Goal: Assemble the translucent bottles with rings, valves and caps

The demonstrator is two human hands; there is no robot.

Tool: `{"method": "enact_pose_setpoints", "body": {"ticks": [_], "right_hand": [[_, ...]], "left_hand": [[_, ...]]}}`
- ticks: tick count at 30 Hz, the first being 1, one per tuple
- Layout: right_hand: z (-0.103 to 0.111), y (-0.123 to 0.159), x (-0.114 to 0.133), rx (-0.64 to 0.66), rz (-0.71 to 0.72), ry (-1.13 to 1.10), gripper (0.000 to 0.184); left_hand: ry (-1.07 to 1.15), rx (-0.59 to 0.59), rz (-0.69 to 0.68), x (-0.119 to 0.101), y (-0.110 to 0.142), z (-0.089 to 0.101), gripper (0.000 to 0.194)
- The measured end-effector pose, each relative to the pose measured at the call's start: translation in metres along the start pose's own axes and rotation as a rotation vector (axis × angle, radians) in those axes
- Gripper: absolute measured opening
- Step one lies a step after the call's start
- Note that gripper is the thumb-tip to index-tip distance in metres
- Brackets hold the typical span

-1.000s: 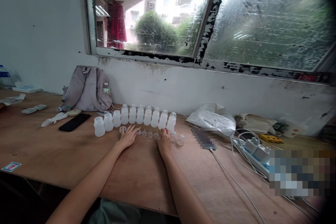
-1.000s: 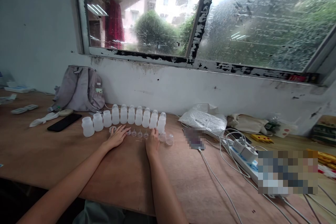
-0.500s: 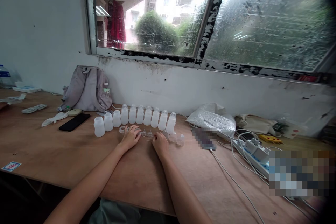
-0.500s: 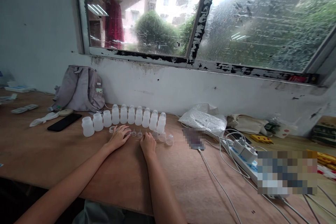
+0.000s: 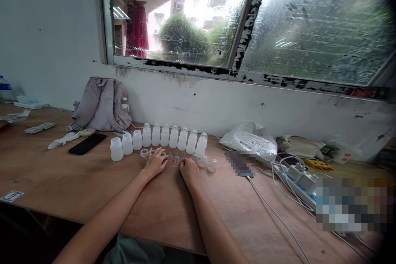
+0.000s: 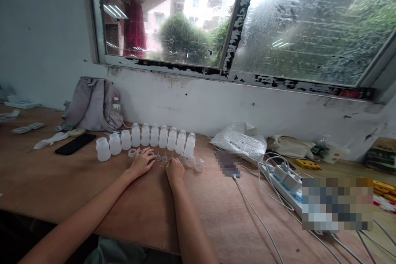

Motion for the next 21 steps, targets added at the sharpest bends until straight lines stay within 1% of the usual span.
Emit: {"method": "enact_pose_setpoints", "body": {"ticks": [6,10,13,17,21], "right_hand": [[0.0,0.0,0.0,0.004,0.004,0.002,0.025],[-0.001,0.0,0.0,0.01,0.03,0.0,0.026],[0.0,0.002,0.002,0.021,0.079,-0.003,0.026],[-0.001,0.005,0.008,0.059,0.188,-0.008,0.026],[-0.001,0.007,0.011,0.074,0.218,-0.008,0.025]], "left_hand": [[0.0,0.008,0.006,-0.001,-0.001,-0.002,0.028],[0.002,0.004,0.01,-0.001,-0.001,-0.002,0.028],[-0.003,-0.005,0.016,-0.001,-0.001,-0.002,0.028],[-0.011,-0.018,0.049,0.001,0.002,-0.002,0.03],[-0.016,-0.032,0.113,0.008,0.005,0.0,0.033]]}}
Point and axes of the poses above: each hand's wrist, its own y-axis away from the middle knuckle, its own z-axis out of the back of the hand, x = y × z, the point moved 3 cm from there along -y, towards the middle knuckle, and after that the axes turned 11 degrees about x, right-handed, at the moved point
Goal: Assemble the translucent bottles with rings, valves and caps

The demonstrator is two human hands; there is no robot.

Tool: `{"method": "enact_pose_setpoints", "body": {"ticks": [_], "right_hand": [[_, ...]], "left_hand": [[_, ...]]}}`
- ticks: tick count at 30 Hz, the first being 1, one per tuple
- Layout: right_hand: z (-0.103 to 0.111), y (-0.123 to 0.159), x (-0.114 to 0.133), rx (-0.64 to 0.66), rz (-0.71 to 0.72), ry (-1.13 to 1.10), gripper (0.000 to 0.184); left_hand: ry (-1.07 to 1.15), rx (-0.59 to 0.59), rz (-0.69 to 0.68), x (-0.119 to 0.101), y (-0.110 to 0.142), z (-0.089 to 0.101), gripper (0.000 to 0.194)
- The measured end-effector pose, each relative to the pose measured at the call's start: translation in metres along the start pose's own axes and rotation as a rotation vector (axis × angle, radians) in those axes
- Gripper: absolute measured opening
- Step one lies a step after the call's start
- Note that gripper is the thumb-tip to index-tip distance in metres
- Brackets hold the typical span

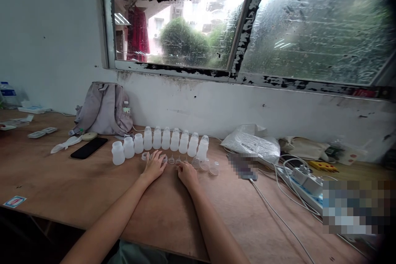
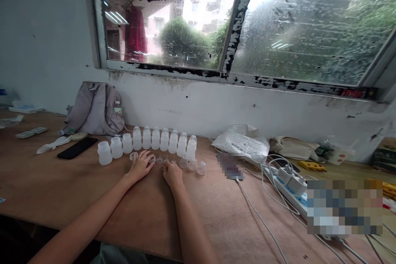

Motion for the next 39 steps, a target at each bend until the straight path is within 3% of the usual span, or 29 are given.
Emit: {"method": "enact_pose_setpoints", "body": {"ticks": [13,16,20,24,28,39], "right_hand": [[-0.003,-0.002,-0.005,-0.038,0.016,-0.028,0.027],[-0.004,-0.002,-0.006,-0.056,0.027,-0.044,0.027],[-0.005,-0.003,-0.008,-0.079,0.036,-0.073,0.027],[-0.005,-0.004,-0.009,-0.098,0.043,-0.106,0.027],[-0.005,-0.004,-0.01,-0.115,0.045,-0.139,0.027],[-0.005,-0.003,-0.012,-0.176,0.058,-0.242,0.025]], "left_hand": [[-0.02,-0.034,0.074,0.014,0.001,0.003,0.028],[-0.003,-0.129,0.119,0.024,-0.011,0.022,0.03],[-0.068,-0.274,0.191,0.049,-0.042,0.067,0.036],[-0.123,-0.227,0.274,0.075,-0.069,0.09,0.037],[-0.143,-0.171,0.239,0.082,-0.074,0.089,0.029],[-0.15,-0.294,0.135,0.066,-0.058,0.087,0.027]]}}
Point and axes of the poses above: each hand's wrist, its own y-axis away from the middle knuckle, its own z-axis out of the back of the hand, x = y × z, the point moved 3 cm from there along -y, towards the middle knuckle, and after that the axes turned 11 degrees about x, right-handed, at the moved point
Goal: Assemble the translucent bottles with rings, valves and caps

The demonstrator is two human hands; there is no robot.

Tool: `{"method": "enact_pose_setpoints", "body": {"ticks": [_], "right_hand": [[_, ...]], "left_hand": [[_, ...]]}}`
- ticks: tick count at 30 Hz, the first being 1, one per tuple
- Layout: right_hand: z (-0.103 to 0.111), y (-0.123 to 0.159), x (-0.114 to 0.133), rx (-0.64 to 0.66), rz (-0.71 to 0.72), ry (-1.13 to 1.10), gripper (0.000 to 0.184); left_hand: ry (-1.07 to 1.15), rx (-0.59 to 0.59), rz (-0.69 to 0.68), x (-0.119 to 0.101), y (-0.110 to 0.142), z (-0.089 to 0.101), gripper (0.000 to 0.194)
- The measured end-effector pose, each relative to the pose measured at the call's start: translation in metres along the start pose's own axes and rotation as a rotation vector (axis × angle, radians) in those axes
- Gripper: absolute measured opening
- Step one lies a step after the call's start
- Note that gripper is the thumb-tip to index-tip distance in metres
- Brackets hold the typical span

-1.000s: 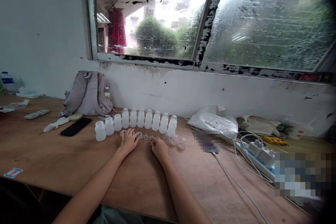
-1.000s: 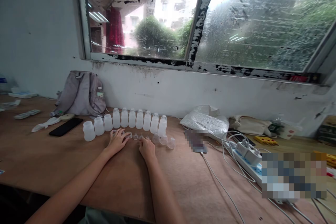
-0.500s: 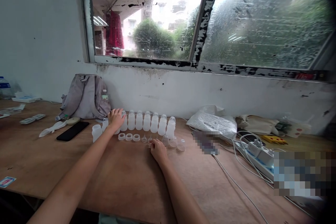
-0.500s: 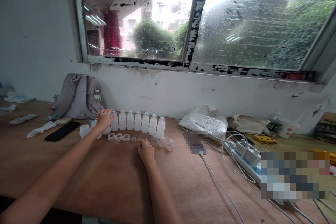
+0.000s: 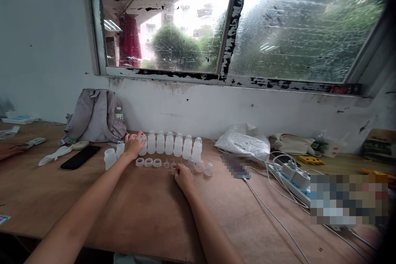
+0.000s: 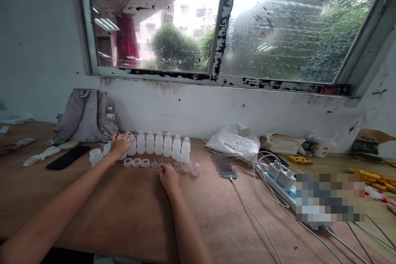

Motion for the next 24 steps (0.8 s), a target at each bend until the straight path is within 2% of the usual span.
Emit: {"method": "enact_pose_setpoints", "body": {"ticks": [6,11,13,17,20,24], "right_hand": [[0.0,-0.001,-0.001,-0.047,0.02,-0.093,0.025],[0.0,-0.005,-0.004,-0.112,0.009,-0.233,0.024],[0.001,-0.006,-0.005,-0.151,-0.004,-0.305,0.025],[0.006,-0.007,-0.004,-0.199,-0.027,-0.471,0.026],[0.009,-0.008,0.0,-0.163,-0.026,-0.601,0.036],[0.007,-0.011,0.008,-0.092,0.006,-0.746,0.051]], "left_hand": [[0.091,-0.118,-0.029,-0.008,0.007,0.017,0.028],[0.521,-0.293,-0.123,-0.039,0.039,0.031,0.03],[0.634,-0.267,-0.178,-0.059,0.057,0.029,0.03],[0.658,-0.093,-0.327,-0.092,0.089,0.015,0.031],[0.605,0.009,-0.372,-0.1,0.097,0.001,0.039],[0.46,0.106,-0.409,-0.101,0.096,-0.018,0.069]]}}
Point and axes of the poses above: each hand's wrist, its own y-axis away from the middle knuckle, its own z-axis out of the back of the hand, x = y × z, the point moved 3 cm from there along -y, towards the middle knuckle, and after that the axes turned 11 degrees about x, right-handed, at the moved point
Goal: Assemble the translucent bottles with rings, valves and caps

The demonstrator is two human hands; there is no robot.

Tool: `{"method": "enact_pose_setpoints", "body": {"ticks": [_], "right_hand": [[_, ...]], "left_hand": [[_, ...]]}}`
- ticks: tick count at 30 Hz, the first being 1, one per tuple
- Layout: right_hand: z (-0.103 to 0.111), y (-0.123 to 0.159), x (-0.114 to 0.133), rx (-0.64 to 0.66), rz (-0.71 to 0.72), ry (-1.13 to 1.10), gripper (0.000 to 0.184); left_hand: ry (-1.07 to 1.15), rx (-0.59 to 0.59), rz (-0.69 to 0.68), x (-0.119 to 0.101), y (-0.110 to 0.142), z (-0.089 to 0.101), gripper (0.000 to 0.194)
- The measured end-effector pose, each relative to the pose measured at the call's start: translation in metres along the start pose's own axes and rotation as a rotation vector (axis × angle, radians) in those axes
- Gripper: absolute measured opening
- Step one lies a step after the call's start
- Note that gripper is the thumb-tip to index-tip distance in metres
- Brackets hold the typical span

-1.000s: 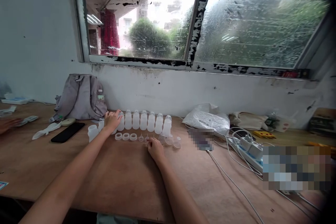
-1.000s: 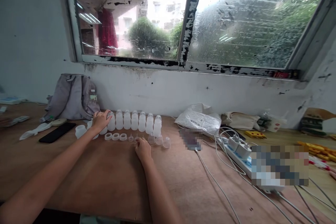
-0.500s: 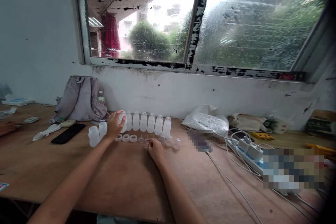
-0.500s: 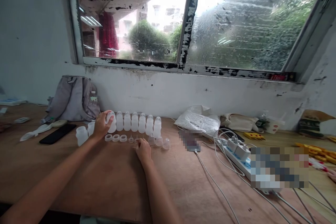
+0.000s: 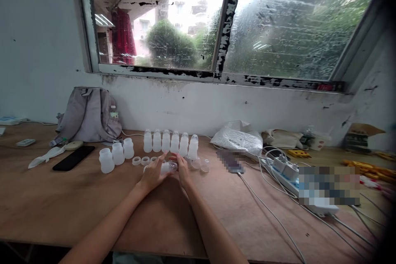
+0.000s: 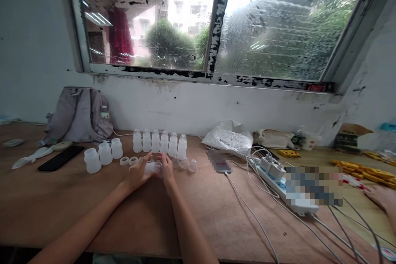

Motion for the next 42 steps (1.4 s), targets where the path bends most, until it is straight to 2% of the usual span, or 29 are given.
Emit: {"method": "enact_pose_setpoints", "body": {"ticks": [2,6,10,14,20,25,29,35,42], "right_hand": [[-0.005,-0.001,-0.002,0.061,0.006,-0.055,0.051],[-0.012,-0.003,-0.014,0.105,-0.005,-0.038,0.04],[-0.011,-0.004,-0.027,0.072,-0.047,0.065,0.033],[-0.007,0.0,-0.024,0.034,-0.071,0.213,0.031],[-0.01,0.01,-0.008,0.044,-0.044,0.468,0.033],[-0.019,0.019,0.001,0.138,-0.001,0.594,0.037],[-0.023,0.022,0.007,0.215,0.037,0.809,0.041],[-0.027,0.02,0.015,0.18,0.065,0.902,0.041],[-0.026,0.019,0.023,0.12,0.155,0.969,0.039]], "left_hand": [[-0.052,0.036,0.0,0.003,0.0,-0.006,0.071],[-0.005,0.042,-0.001,0.005,0.002,-0.011,0.056],[0.059,-0.01,0.005,0.006,0.005,-0.002,0.038],[-0.092,0.014,0.108,0.013,0.006,0.009,0.027],[-0.185,0.119,0.188,0.024,0.007,0.009,0.037],[-0.236,0.101,0.324,0.025,0.009,0.006,0.048],[-0.248,0.086,0.366,0.022,0.01,0.006,0.049],[-0.243,0.06,0.412,0.027,0.007,0.014,0.054],[-0.242,0.01,0.401,0.027,0.004,0.02,0.05]]}}
Point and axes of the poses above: each hand's wrist, its own y-axis away from the middle knuckle, its own z-axis out of the back of the hand, x = y × z, the point moved 3 cm from there along -y, towards the middle knuckle, and after that the axes turned 11 degrees about x, right-handed, at the moved point
